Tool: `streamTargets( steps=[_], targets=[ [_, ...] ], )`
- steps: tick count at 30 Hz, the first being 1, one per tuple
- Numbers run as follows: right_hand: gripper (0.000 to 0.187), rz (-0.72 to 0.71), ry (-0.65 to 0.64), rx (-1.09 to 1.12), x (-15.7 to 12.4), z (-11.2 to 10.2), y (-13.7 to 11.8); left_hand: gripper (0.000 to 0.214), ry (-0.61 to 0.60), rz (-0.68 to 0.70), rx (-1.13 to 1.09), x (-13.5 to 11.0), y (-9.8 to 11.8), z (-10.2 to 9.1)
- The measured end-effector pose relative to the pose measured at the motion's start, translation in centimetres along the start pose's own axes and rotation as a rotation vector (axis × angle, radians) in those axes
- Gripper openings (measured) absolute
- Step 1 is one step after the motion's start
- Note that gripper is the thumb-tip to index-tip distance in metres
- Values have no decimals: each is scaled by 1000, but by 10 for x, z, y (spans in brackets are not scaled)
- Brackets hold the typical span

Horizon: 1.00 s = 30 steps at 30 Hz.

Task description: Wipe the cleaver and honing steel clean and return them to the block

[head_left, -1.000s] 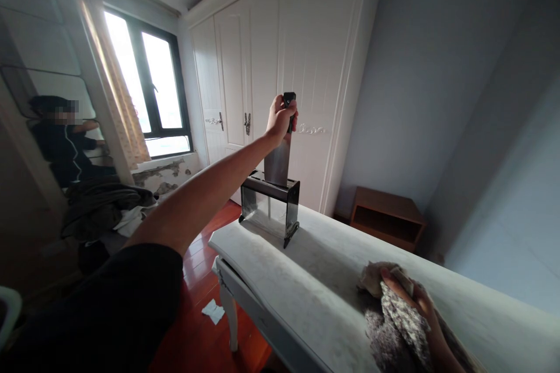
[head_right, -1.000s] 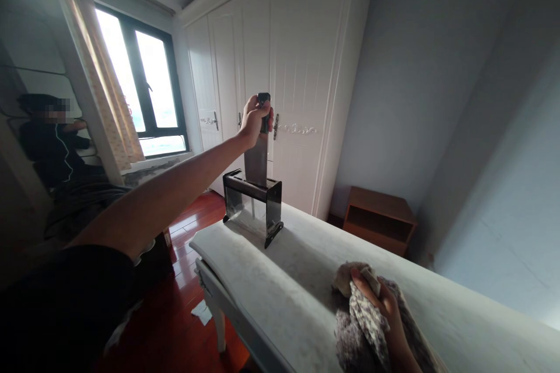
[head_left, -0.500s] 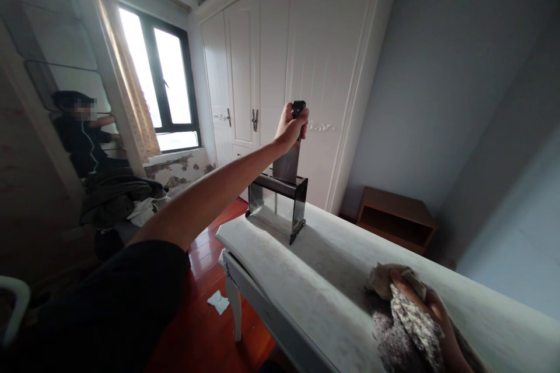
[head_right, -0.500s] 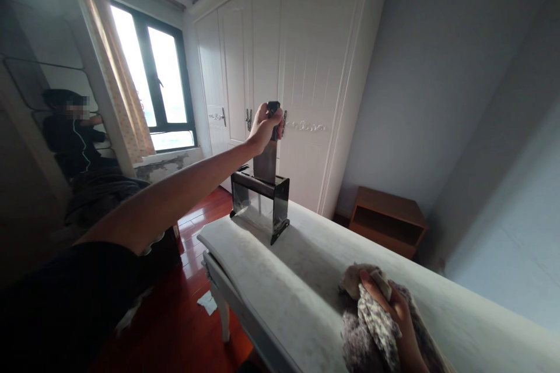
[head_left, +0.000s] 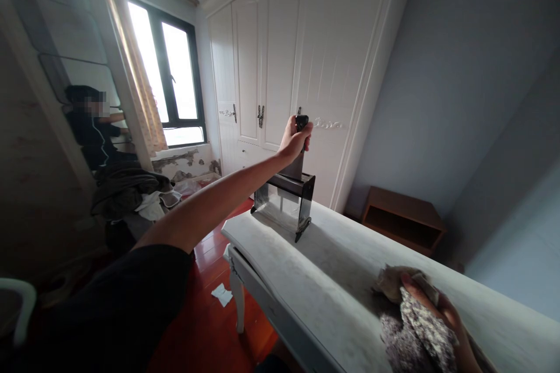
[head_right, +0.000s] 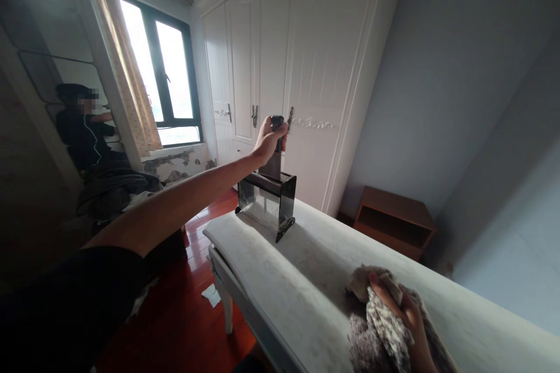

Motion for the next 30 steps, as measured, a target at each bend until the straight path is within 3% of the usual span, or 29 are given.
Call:
streamTargets(
  steps=[4,12,16,24,30],
  targets=[
    [32,113,-7,38,1,2,5,17,21,-22,-14,-8,-7,-2],
    [26,138,32,19,-1,0,5,21,6,-71,-26,-29,-30,1],
    [22,175,-46,42,2,3,18,24,-15,-60,-38,-39,-34,3],
    [28,153,-91,15,-1,6,8,28,-29,-99,-48,-48,-42,0],
    [29,131,-29,-3,3,2,8,12,-64,-105,-42,-55,-42,1]
  ],
)
Point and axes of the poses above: each hand's wrist, its own x-axis towards the middle knuckle, its own z-axis out of the palm, y = z × x, the point moved 8 cm from there along x, towards the middle knuckle, and after that the axes turned 11 degrees about z, right-handed, at the moved point
